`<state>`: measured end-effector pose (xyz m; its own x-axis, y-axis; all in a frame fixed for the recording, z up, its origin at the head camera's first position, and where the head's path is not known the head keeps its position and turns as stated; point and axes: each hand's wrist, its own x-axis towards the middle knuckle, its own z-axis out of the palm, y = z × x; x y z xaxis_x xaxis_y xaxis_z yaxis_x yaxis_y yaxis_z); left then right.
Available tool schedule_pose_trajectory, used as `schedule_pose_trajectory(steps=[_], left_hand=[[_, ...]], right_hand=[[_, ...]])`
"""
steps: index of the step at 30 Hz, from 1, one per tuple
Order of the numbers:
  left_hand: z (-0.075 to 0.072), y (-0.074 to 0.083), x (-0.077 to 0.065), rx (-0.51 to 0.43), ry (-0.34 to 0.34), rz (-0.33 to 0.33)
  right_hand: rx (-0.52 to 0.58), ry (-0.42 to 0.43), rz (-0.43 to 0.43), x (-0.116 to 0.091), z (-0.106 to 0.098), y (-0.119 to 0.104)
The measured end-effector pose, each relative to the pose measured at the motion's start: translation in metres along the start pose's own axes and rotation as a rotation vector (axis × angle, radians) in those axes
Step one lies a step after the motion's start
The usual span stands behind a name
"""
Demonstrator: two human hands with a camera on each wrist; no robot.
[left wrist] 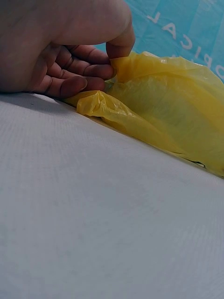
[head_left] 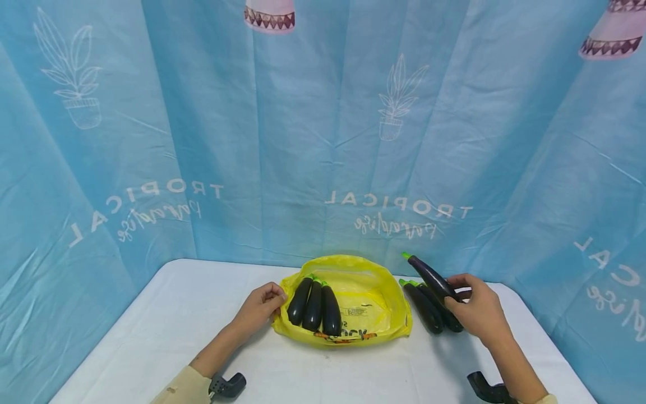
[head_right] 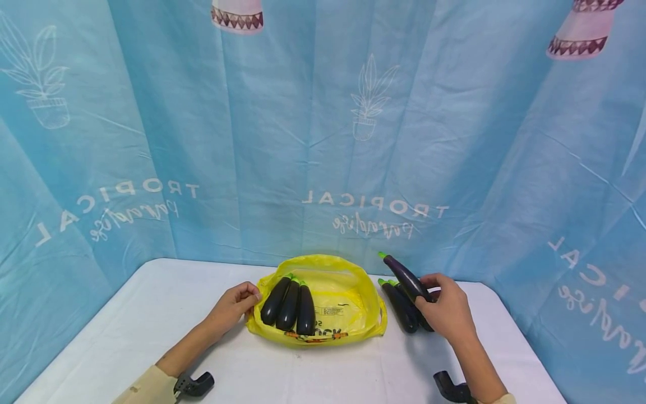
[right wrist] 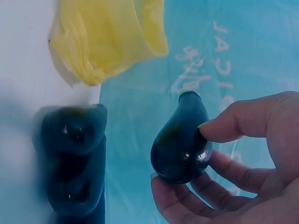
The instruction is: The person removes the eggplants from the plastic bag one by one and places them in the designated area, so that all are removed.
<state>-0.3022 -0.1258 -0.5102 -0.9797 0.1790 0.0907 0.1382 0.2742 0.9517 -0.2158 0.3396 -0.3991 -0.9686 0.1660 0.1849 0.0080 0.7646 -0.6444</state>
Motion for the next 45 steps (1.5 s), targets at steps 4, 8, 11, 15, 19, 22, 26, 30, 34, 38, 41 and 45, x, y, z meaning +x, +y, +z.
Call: schedule_pose_trajectory(steps=[4, 8, 11, 15, 19, 22, 26, 30, 34, 38, 41, 45], left_hand=[[0.0, -0.001, 0.0, 0.006, 0.003, -0.002], [0.0, -0.001, 0.0, 0.011, 0.008, -0.006], [0.0, -0.001, 0.0, 0.014, 0.011, -0.008], [0.0, 0.0, 0.001, 0.016, 0.014, -0.01], [0.001, 0.001, 0.001, 0.028, 0.015, -0.014], [0.0, 0.002, 0.001, 0.034, 0.015, -0.014], [-0.001, 0.003, -0.001, 0.025, 0.006, -0.003], [-0.001, 0.004, -0.001, 0.022, 0.001, -0.004], [0.0, 0.003, -0.001, 0.024, 0.007, -0.012], [0.0, 0.003, -0.001, 0.02, 0.008, -0.014], [0.0, 0.004, 0.0, 0.018, 0.006, -0.015], [0.0, 0.003, 0.0, 0.024, 0.008, -0.016]], right_hand=[[0.009, 0.005, 0.009, 0.003, -0.004, 0.009], [0.002, 0.015, 0.01, 0.005, -0.007, 0.017], [-0.004, 0.021, 0.019, 0.007, -0.01, 0.022], [0.0, 0.031, 0.029, 0.01, -0.015, 0.027], [0.011, 0.039, 0.056, 0.011, -0.019, 0.032], [0.008, 0.03, 0.075, 0.013, -0.021, 0.036], [0.0, 0.023, 0.067, 0.016, -0.022, 0.045], [-0.008, 0.036, 0.055, 0.019, -0.023, 0.058], [-0.006, 0.035, 0.057, 0.022, -0.024, 0.07], [-0.005, 0.013, 0.079, 0.025, -0.027, 0.079], [-0.006, 0.001, 0.09, 0.027, -0.028, 0.084], [-0.001, -0.009, 0.093, 0.027, -0.029, 0.092]])
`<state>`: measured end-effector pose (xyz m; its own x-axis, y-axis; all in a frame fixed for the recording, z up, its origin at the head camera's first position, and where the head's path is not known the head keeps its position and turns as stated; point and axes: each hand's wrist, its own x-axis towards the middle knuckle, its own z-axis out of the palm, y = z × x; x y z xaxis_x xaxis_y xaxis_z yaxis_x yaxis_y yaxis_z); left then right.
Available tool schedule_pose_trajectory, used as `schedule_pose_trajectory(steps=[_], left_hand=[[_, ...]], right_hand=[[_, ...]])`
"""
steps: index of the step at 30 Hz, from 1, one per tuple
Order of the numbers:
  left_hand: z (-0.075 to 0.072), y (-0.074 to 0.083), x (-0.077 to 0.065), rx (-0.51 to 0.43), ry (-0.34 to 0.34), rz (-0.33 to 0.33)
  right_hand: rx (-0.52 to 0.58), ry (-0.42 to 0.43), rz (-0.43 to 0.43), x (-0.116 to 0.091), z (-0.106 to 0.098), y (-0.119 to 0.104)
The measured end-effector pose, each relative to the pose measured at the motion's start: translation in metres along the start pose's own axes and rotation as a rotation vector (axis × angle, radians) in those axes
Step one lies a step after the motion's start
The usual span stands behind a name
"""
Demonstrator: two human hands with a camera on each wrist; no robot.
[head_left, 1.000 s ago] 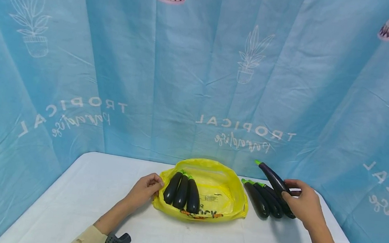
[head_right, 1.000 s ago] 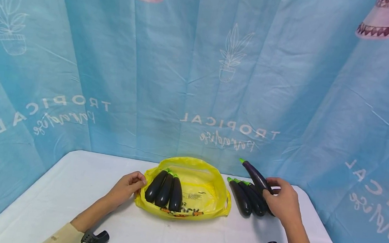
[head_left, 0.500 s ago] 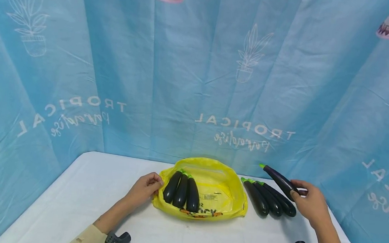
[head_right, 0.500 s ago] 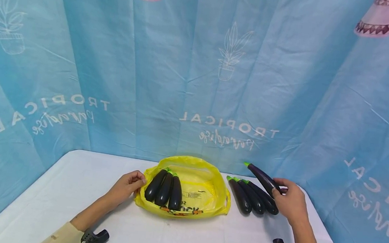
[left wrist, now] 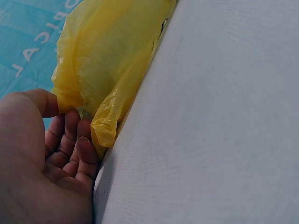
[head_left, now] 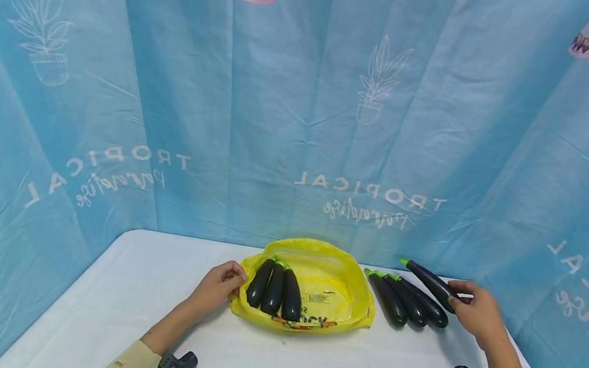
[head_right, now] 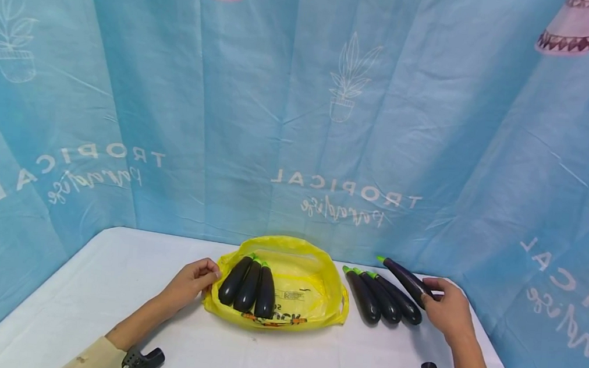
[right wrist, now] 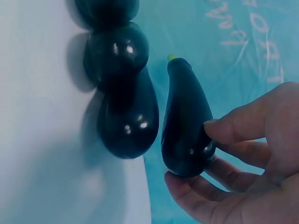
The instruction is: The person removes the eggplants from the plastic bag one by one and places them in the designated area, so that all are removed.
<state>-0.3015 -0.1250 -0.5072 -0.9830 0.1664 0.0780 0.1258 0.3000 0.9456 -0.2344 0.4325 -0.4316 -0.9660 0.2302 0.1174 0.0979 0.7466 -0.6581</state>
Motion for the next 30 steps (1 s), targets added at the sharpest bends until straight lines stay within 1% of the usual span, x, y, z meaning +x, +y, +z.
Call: schedule_pose_trajectory(steps=[10, 15, 20, 30], left_hand=[[0.002, -0.002, 0.001, 0.009, 0.016, -0.009], [0.002, -0.001, 0.001, 0.017, 0.019, -0.011], [0.002, -0.001, 0.002, 0.002, 0.01, 0.0], [0.002, -0.004, 0.003, -0.009, 0.002, 0.002]], right_hand=[[0.013, 0.0, 0.014, 0.001, 0.001, 0.015], [0.007, -0.002, 0.043, 0.003, 0.001, 0.02], [0.01, -0.017, 0.077, 0.005, 0.001, 0.026], [0.004, -0.047, 0.13, 0.009, 0.007, 0.035]])
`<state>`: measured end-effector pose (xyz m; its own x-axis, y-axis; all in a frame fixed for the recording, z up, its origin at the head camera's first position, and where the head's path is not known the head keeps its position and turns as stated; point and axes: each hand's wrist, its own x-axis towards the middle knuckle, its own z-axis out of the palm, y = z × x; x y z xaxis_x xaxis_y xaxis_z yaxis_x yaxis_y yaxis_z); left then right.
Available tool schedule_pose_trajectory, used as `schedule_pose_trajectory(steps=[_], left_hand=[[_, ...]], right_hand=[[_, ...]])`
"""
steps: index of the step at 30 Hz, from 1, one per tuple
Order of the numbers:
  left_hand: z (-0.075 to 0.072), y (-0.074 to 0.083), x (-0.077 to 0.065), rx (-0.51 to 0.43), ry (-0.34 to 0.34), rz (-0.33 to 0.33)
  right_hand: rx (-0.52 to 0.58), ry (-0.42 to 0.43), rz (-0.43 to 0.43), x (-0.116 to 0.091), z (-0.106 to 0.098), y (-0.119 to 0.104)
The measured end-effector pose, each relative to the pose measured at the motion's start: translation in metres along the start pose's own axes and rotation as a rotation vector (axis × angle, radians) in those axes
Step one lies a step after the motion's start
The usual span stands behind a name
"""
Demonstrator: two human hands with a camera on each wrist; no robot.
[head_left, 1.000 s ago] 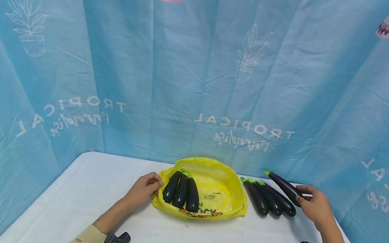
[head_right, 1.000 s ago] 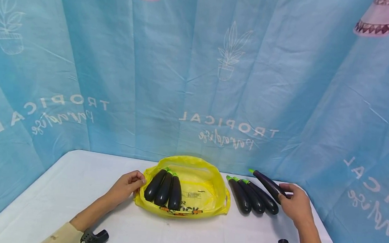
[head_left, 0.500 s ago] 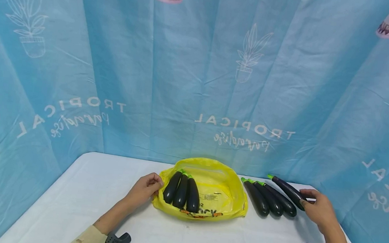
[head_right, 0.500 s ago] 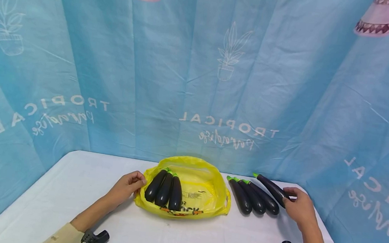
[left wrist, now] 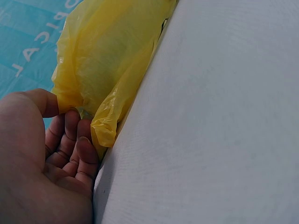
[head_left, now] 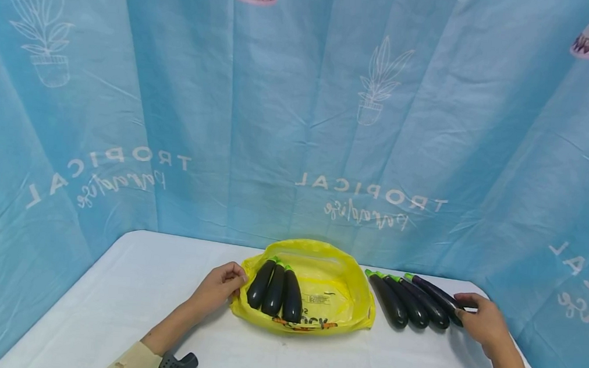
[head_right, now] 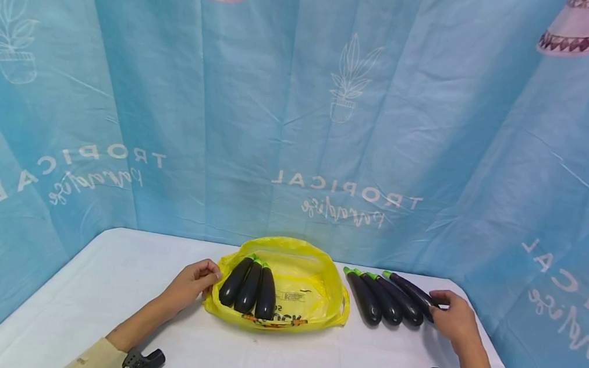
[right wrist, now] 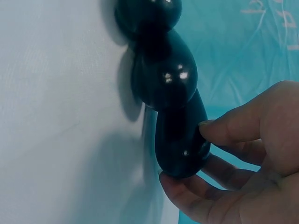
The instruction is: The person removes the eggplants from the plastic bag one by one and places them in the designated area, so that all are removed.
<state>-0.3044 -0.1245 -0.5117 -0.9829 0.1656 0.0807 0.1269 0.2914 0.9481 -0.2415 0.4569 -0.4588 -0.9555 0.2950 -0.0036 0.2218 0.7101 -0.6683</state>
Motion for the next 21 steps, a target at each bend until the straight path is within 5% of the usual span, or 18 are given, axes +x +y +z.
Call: schedule_pose_trajectory(steps=[21], left_hand=[[-0.0025, 0.0034, -0.0027, -0.005, -0.02, 0.014]], right_hand=[[0.0, -0.071, 0.023, 0.0003, 0.0013, 0.0008]])
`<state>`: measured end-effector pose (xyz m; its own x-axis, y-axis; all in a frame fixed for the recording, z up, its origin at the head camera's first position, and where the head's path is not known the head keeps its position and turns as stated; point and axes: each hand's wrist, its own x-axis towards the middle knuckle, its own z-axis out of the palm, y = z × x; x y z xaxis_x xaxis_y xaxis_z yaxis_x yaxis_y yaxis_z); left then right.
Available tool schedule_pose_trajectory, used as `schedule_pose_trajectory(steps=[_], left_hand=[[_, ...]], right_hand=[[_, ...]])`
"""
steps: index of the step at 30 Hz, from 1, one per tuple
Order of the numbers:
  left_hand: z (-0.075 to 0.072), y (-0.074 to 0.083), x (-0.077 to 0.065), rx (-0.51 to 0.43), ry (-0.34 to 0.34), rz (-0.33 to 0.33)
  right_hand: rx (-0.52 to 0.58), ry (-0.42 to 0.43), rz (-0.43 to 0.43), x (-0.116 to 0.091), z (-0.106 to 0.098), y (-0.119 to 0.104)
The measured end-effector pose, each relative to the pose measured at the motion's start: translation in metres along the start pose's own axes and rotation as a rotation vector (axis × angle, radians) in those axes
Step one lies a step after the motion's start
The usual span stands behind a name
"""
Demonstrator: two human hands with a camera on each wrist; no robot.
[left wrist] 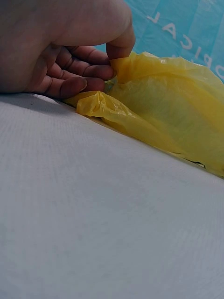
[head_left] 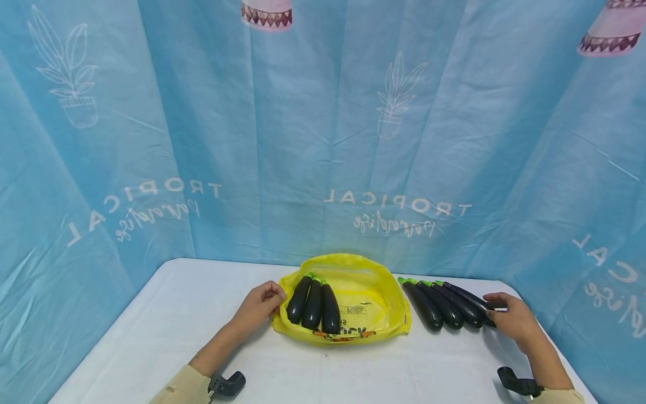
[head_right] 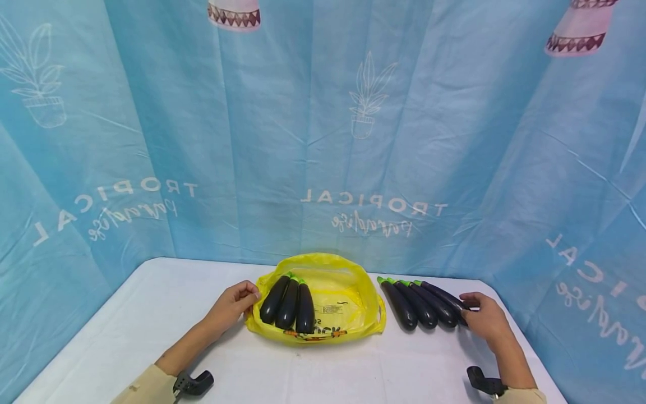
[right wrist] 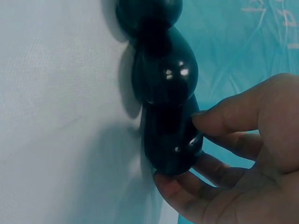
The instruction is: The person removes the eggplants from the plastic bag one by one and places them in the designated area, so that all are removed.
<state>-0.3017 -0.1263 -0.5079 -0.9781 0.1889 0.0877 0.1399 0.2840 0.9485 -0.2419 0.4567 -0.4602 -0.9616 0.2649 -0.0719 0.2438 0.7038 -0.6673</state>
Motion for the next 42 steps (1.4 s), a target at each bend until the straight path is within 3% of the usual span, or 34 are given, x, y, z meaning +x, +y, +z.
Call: schedule_pose_trajectory(steps=[7, 12, 24, 29, 33, 42], left_hand=[[0.0, 0.0, 0.0, 0.001, 0.0, -0.001], [0.0, -0.001, 0.0, -0.002, 0.002, 0.002], [0.0, 0.0, 0.0, 0.0, 0.005, -0.001], [0.001, -0.001, 0.001, 0.005, 0.011, 0.001], [0.001, -0.002, 0.001, 0.0, 0.012, -0.001], [0.002, -0.002, 0.002, 0.003, 0.015, -0.015]], right_hand=[[-0.034, 0.013, 0.004, 0.001, -0.001, 0.0], [-0.08, 0.083, -0.019, -0.002, -0.001, -0.007], [-0.141, 0.211, -0.132, -0.023, -0.001, -0.051], [-0.127, 0.25, -0.236, -0.033, 0.006, -0.07], [-0.12, 0.243, -0.307, -0.038, 0.013, -0.081], [-0.072, 0.201, -0.368, -0.052, 0.027, -0.101]])
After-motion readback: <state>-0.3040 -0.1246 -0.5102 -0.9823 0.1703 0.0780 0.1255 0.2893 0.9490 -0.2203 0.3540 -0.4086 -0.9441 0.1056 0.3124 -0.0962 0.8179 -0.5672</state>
